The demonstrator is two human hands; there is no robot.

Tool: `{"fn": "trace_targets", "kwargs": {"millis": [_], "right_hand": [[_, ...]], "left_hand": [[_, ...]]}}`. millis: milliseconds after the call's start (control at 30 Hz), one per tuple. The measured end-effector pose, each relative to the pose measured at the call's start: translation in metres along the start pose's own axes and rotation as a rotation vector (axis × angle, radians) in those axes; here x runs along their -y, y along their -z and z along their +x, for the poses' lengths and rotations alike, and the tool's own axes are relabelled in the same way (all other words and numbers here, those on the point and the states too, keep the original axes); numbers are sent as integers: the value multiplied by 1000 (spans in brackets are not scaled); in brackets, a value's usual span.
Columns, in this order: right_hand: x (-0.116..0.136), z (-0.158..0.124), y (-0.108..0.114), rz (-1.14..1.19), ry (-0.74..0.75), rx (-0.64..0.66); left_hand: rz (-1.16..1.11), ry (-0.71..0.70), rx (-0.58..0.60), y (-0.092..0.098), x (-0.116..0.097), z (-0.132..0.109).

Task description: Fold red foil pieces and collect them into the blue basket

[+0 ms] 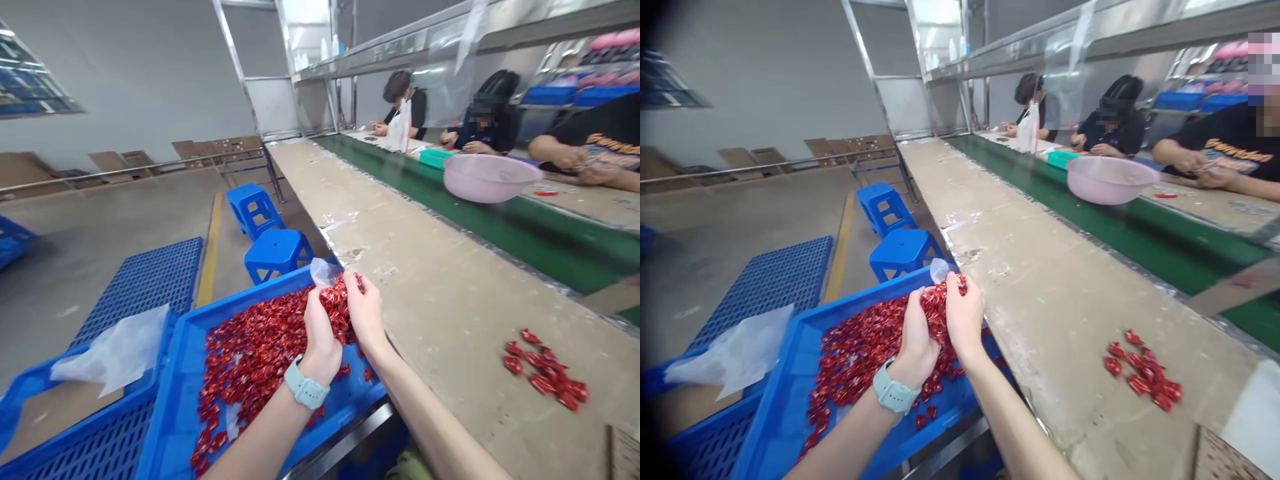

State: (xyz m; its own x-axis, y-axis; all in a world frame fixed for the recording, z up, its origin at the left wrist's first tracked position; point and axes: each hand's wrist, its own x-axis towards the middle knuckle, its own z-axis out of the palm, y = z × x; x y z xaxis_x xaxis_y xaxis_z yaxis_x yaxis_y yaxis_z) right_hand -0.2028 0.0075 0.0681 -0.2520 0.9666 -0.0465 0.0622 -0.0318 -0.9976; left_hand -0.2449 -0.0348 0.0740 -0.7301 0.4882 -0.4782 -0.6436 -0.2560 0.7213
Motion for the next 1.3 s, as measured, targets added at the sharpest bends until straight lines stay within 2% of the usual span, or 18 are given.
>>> {"fn": "trace_targets", "kwargs": {"millis": [100,200,267,367,467,567,700,867,1033,1167,1300], "right_hand": [[11,28,48,49,45,-133],[11,51,108,68,66,-281],[6,60,150,68,63,-368],[-6,65,203,67,35,-463],[-19,68,238,70,-5,-520],[-29,72,255,70,-28,-544],[-34,76,269,41,-32,-564],[-35,76,284,-36,-69,-596],[-36,73,292,-115,-76,-604],[-30,69,297,-227,-49,-556],[-19,62,301,-330,-36,-485]], "left_hand": [[43,70,152,-52,23,-9],[90,149,283,-100,61,-25],[119,198,361,-125,91,-40],[163,234,435,-150,133,-62],[217,219,458,-163,165,-74],[266,162,476,-171,185,-75],[344,42,508,-176,199,-77],[504,-145,519,-177,205,-82],[696,-266,573,-172,204,-81],[853,-314,665,-172,200,-75],[1020,-357,860,-173,192,-66]]}}
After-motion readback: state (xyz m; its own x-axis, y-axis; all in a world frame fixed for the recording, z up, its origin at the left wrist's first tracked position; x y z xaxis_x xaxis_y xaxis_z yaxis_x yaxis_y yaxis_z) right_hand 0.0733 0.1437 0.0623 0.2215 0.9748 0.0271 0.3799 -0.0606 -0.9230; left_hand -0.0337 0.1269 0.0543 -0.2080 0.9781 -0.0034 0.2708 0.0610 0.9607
